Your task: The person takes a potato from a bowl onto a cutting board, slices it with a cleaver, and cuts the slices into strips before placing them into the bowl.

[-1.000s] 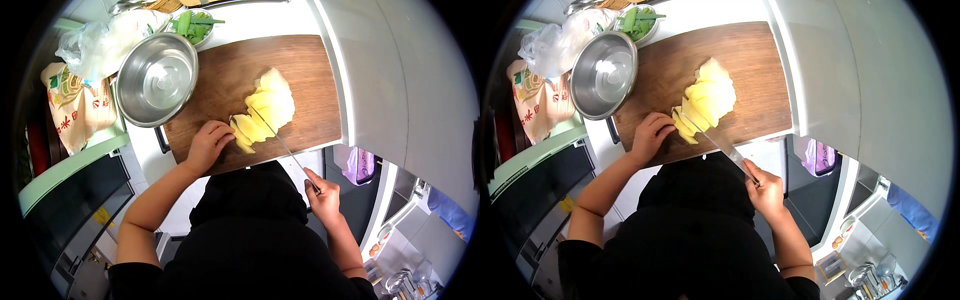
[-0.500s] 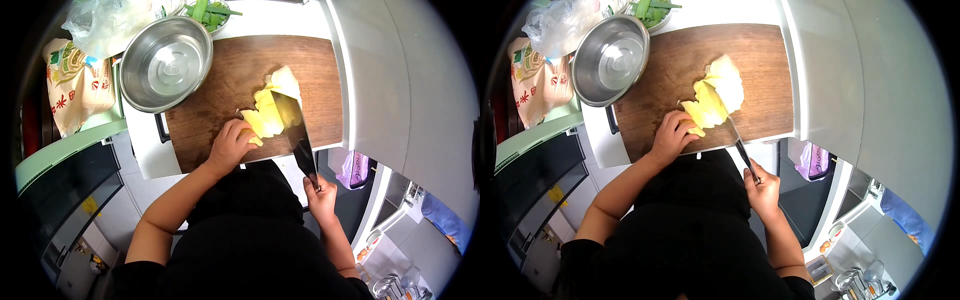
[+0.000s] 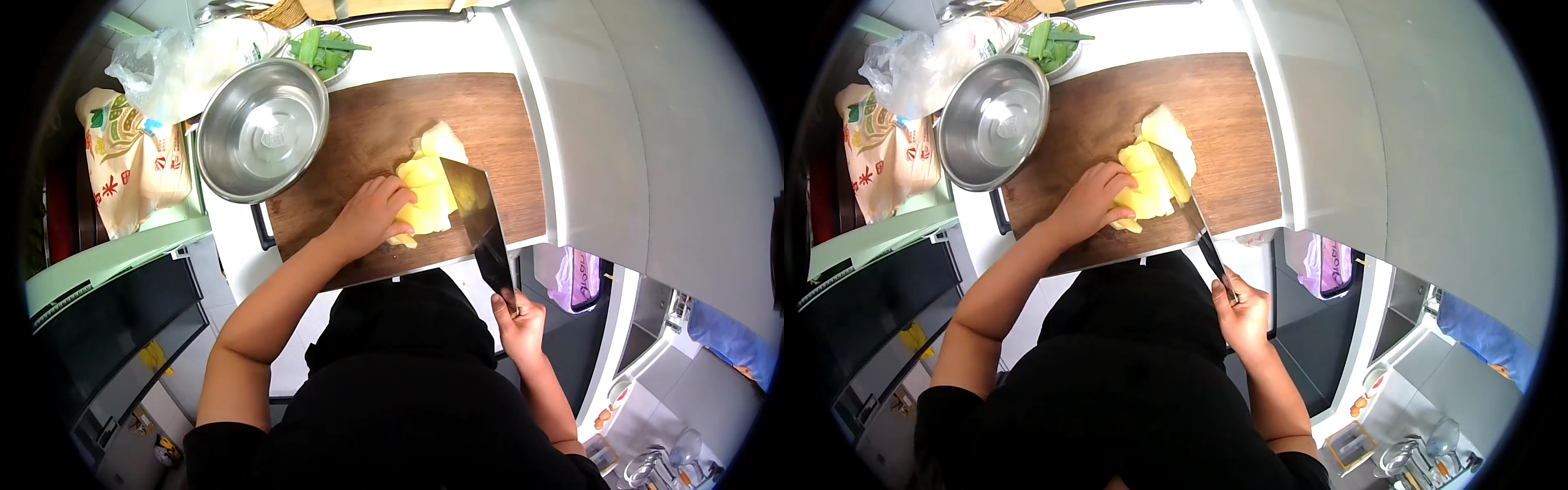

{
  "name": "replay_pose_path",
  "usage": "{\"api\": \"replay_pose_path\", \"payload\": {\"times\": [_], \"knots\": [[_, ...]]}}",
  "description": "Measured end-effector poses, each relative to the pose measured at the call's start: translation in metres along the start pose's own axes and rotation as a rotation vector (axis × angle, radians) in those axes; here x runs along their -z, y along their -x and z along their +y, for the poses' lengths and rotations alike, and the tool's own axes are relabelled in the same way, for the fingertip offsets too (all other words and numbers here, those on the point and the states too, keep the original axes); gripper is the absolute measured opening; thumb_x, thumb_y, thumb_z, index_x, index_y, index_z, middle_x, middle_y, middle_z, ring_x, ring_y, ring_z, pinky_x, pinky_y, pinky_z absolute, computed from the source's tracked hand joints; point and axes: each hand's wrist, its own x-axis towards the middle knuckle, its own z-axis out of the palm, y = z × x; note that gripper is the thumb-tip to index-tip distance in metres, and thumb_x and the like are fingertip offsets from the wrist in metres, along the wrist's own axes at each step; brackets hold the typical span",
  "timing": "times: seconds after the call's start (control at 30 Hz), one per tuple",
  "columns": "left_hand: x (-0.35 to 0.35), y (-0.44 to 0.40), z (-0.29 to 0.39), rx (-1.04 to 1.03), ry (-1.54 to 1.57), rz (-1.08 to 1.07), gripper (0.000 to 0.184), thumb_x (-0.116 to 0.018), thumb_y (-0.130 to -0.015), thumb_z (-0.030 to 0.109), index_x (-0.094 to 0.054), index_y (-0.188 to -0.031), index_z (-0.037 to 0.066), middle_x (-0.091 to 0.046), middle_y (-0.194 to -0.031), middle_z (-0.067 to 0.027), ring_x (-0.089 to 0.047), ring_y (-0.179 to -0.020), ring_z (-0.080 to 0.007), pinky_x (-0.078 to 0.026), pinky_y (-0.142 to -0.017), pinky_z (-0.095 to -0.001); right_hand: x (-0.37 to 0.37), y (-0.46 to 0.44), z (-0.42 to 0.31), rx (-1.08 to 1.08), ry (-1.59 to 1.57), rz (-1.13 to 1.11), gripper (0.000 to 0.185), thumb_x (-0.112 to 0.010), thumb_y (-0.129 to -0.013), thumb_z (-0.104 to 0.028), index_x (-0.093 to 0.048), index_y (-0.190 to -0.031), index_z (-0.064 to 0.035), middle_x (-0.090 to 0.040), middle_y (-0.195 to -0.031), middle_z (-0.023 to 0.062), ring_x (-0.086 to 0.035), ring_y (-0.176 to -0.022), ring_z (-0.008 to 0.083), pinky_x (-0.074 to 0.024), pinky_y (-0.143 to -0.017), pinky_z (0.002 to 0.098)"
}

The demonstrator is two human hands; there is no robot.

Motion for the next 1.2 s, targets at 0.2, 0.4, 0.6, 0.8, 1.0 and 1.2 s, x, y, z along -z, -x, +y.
{"api": "replay_pose_path", "payload": {"times": [0.2,0.4,0.6,0.8,1.0,1.2], "knots": [[0.007,-0.004,0.003,0.039,-0.026,-0.116,0.037,-0.070,-0.071,0.017,-0.054,-0.103,0.008,-0.052,-0.100,-0.0086,-0.051,-0.094,-0.0285,-0.041,-0.083,-0.0384,0.005,-0.006,-0.002,0.051,0.020,-0.043,0.024,-0.061,-0.086,-0.006,-0.063,-0.108,0.0018,-0.043,-0.052,-0.0011,-0.036,-0.049,0.0031,-0.0345,-0.046,0.0206],[0.020,0.005,0.005,0.048,0.008,-0.043,0.031,-0.064,-0.077,0.014,-0.055,-0.105,0.006,-0.053,-0.099,-0.0103,-0.050,-0.095,-0.0299,-0.041,-0.084,-0.0387,0.008,-0.011,0.002,0.059,0.047,-0.072,0.025,-0.060,-0.086,-0.007,-0.063,-0.109,0.0008,-0.045,-0.052,0.0017,-0.037,-0.049,0.0037,-0.0350,-0.046,0.0220],[0.040,0.073,0.014,0.468,0.112,0.030,0.025,-0.055,-0.088,0.013,-0.051,-0.109,0.001,-0.051,-0.100,-0.0159,-0.049,-0.100,-0.0351,-0.040,-0.087,-0.0411,0.006,-0.018,-0.011,0.012,0.146,-0.374,0.026,-0.061,-0.083,-0.008,-0.064,-0.109,-0.0054,-0.062,-0.069,0.0186,-0.059,-0.052,0.0221,-0.0484,-0.057,0.0304],[0.042,0.108,0.009,0.598,0.120,0.027,0.026,-0.054,-0.089,0.015,-0.050,-0.110,0.001,-0.052,-0.103,-0.0166,-0.048,-0.102,-0.0358,-0.039,-0.088,-0.0405,-0.021,-0.021,-0.009,-0.008,0.287,-0.536,0.027,-0.063,-0.080,-0.011,-0.066,-0.106,-0.0081,-0.063,-0.072,0.0187,-0.062,-0.063,0.0346,-0.0501,-0.060,0.0388],[0.021,0.083,0.007,0.488,-0.007,0.029,0.028,-0.058,-0.085,0.020,-0.053,-0.107,0.002,-0.053,-0.105,-0.0138,-0.050,-0.095,-0.0329,-0.038,-0.086,-0.0412,-0.030,-0.021,-0.013,-0.123,0.342,-0.424,0.026,-0.063,-0.079,-0.011,-0.066,-0.105,-0.0077,-0.061,-0.067,0.0202,-0.062,-0.061,0.0348,-0.0494,-0.058,0.0388],[-0.001,0.076,0.010,0.430,-0.252,0.380,0.046,-0.068,-0.077,0.021,-0.053,-0.117,0.004,-0.052,-0.113,-0.0116,-0.050,-0.098,-0.0330,-0.040,-0.087,-0.0420,-0.047,-0.016,-0.011,0.063,0.253,-0.329,0.028,-0.060,-0.082,-0.009,-0.064,-0.110,-0.0072,-0.048,-0.054,0.0147,-0.044,-0.044,0.0202,-0.0414,-0.049,0.0318]]}}
